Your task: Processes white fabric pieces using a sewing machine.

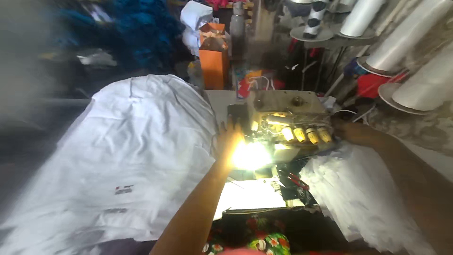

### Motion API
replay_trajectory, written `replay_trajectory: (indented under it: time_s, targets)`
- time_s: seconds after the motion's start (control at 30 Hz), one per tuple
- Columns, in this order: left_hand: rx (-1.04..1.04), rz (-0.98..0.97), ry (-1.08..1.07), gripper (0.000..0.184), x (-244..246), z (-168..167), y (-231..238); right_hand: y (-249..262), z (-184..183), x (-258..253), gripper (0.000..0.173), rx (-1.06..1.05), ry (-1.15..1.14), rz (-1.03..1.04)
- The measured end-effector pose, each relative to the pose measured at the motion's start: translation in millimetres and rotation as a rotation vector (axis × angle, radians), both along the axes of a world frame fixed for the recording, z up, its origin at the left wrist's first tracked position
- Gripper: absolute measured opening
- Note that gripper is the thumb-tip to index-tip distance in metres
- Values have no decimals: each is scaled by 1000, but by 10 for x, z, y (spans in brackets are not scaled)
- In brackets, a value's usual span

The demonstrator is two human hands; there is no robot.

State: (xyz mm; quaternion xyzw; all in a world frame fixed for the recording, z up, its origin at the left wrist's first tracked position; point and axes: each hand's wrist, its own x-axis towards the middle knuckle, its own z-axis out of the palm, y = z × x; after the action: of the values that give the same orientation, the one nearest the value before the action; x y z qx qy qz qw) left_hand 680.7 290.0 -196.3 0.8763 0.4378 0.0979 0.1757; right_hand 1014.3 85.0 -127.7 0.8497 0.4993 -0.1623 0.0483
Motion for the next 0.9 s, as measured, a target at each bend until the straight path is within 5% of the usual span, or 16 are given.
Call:
replay_trajectory:
  time_s: [0.17,0.33,0.57,0.9]
  targets:
    - [-65,-14,26,49,5,87,-27,72,62,-249,47,-121,-33,-147]
    - [-76,-18,58,51,18,133,-60,65,-269,139,46,-96,-94,-108]
    - [-98,19,6,51,11,154,-56,389,110,-229,33,-133,24,-113]
    - [-134,-38,-46,63,-4,146,-53,264,-425,306,27,282,254,-83]
